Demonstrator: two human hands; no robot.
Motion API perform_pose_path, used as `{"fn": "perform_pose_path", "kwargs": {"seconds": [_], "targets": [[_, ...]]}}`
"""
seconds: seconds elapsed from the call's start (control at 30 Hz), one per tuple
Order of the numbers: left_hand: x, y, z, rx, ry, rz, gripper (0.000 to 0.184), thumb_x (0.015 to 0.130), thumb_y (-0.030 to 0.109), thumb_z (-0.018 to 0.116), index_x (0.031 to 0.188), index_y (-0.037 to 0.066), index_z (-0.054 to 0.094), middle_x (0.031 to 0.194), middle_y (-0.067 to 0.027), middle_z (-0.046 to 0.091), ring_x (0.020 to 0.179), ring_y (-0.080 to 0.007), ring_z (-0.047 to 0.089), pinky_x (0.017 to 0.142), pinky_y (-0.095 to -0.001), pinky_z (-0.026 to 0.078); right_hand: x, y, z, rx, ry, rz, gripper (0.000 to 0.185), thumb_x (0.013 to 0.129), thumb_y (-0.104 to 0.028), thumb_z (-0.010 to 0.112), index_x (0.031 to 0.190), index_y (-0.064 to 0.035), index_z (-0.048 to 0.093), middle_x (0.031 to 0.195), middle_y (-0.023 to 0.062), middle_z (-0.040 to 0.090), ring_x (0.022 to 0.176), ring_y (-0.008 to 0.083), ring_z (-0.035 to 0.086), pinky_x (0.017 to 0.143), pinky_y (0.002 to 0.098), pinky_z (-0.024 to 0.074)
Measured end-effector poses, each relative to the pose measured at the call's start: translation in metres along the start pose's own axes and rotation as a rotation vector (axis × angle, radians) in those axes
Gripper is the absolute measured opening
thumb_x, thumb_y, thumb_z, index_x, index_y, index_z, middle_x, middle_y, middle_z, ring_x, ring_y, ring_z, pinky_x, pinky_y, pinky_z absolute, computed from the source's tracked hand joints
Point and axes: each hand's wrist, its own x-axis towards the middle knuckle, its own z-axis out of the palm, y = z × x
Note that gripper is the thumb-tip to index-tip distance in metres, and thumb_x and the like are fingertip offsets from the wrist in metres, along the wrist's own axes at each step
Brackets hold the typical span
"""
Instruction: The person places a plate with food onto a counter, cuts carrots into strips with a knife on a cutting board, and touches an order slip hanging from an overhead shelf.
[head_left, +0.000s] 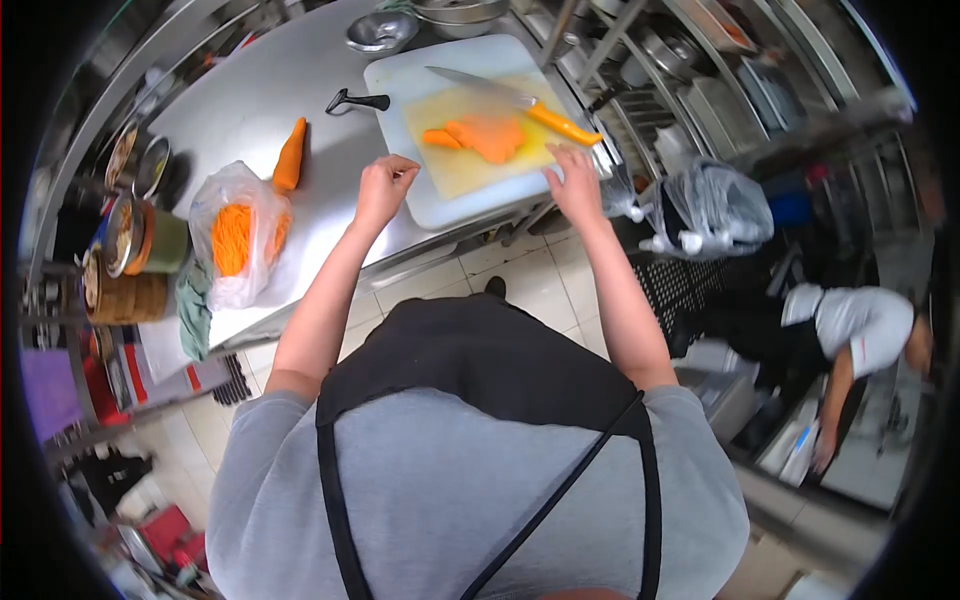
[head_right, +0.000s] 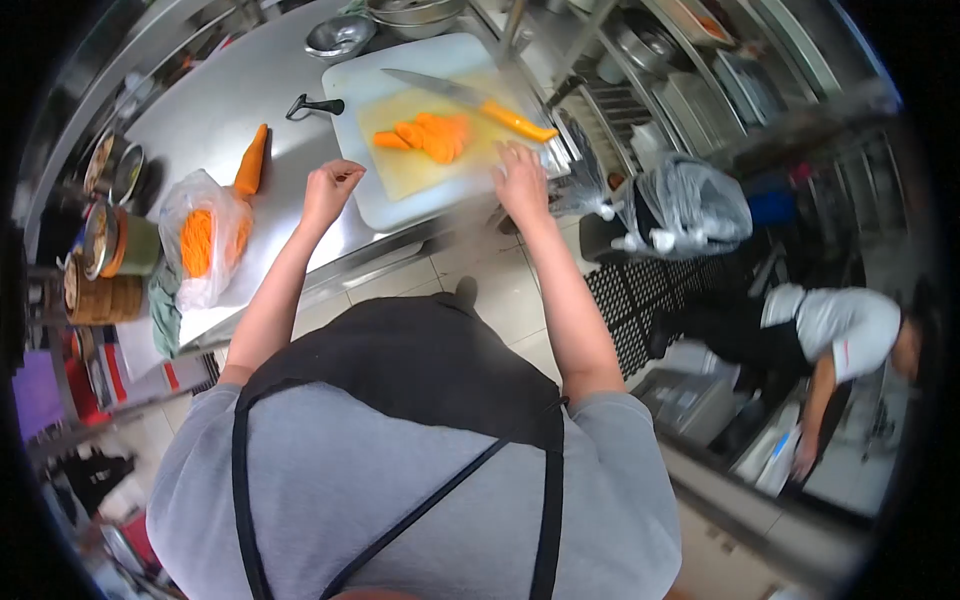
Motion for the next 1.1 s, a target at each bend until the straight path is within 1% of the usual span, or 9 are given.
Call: {"fn": "perform_pose_path", "kwargs": {"seconds": [0.17,0.27,0.4,0.53,0.7,0.77,0.87,0.9,1.1], "targets": [[0.035,0.017,0.026,0.154,0.124,-0.026,0.011,0.072,0.007,0.062,0.082,0.003,0.066,0.084,-0.0096,0.064,0.079,-0.0261,0.058,0.071,-0.0340,0.047,0.081,0.062,0.029,-0.194,-0.240,-0.099,0.050,0.074,-0.016,0.057,0.123,-0.0206,0.047,0.109,0.0141,0.052,0.099,0.0323,0.050,0.083,0.0416,0.0424],[0.053,0.019,0.044,0.243,0.182,0.033,0.012,0.070,0.005,0.062,0.082,0.003,0.065,0.085,-0.0080,0.063,0.085,-0.0266,0.056,0.075,-0.0347,0.046,0.110,0.071,0.034,-0.093,-0.473,-0.087,0.052,0.074,-0.016,0.057,0.125,-0.0205,0.045,0.101,0.0159,0.053,0.096,0.0338,0.051,0.080,0.0404,0.0435],[0.059,0.011,0.057,0.305,0.110,0.018,0.012,0.070,0.005,0.063,0.082,0.003,0.066,0.088,-0.0069,0.064,0.084,-0.0247,0.058,0.073,-0.0332,0.048,0.120,0.075,0.036,0.058,-0.478,-0.104,0.048,0.073,-0.015,0.053,0.121,-0.0137,0.045,0.096,0.0184,0.051,0.087,0.0353,0.054,0.074,0.0433,0.0457],[0.057,0.003,0.060,0.316,0.101,0.041,0.012,0.068,0.004,0.064,0.080,0.003,0.065,0.085,-0.0059,0.063,0.082,-0.0243,0.058,0.071,-0.0335,0.048,0.103,0.048,0.001,0.535,-0.663,0.259,0.041,0.080,-0.021,0.053,0.117,-0.0060,0.044,0.095,0.0232,0.056,0.085,0.0352,0.057,0.075,0.0385,0.0445],[0.054,-0.005,0.063,0.310,0.168,0.099,0.010,0.068,0.004,0.064,0.078,0.004,0.064,0.084,-0.0058,0.062,0.080,-0.0237,0.057,0.069,-0.0331,0.048,0.050,-0.012,-0.036,0.614,-0.690,0.328,0.039,0.085,-0.027,0.051,0.113,-0.0034,0.039,0.083,0.0219,0.059,0.079,0.0358,0.059,0.070,0.0398,0.0445],[0.055,-0.012,0.062,0.296,0.176,0.120,0.010,0.068,0.004,0.064,0.078,0.004,0.064,0.084,-0.0058,0.062,0.080,-0.0236,0.057,0.069,-0.0330,0.048,0.041,-0.029,-0.041,0.626,-0.926,0.466,0.033,0.087,-0.023,0.047,0.110,-0.0029,0.036,0.078,0.0243,0.058,0.076,0.0407,0.057,0.068,0.0459,0.0427],[0.053,-0.019,0.064,0.266,0.229,0.142,0.011,0.068,0.004,0.064,0.079,0.004,0.065,0.084,-0.0056,0.062,0.079,-0.0234,0.057,0.068,-0.0328,0.048,0.012,-0.023,-0.014,0.355,-0.747,0.117,0.034,0.086,-0.019,0.050,0.113,-0.0039,0.036,0.076,0.0229,0.057,0.072,0.0394,0.057,0.062,0.0441,0.0436],[0.054,-0.017,0.063,0.277,0.226,0.143,0.011,0.068,0.004,0.064,0.079,0.004,0.065,0.084,-0.0055,0.062,0.079,-0.0232,0.057,0.068,-0.0326,0.048,0.013,-0.029,-0.019,0.382,-0.800,0.163,0.032,0.086,-0.017,0.048,0.112,-0.0034,0.036,0.081,0.0283,0.055,0.080,0.0468,0.051,0.067,0.0482,0.0411],[0.055,-0.021,0.064,0.258,0.216,0.178,0.012,0.067,0.002,0.065,0.079,0.005,0.065,0.083,-0.0046,0.061,0.078,-0.0229,0.056,0.067,-0.0321,0.048,0.004,-0.033,-0.014,0.295,-0.802,0.154,0.033,0.086,-0.018,0.048,0.113,-0.0043,0.035,0.080,0.0281,0.056,0.079,0.0459,0.052,0.067,0.0496,0.0406]]}}
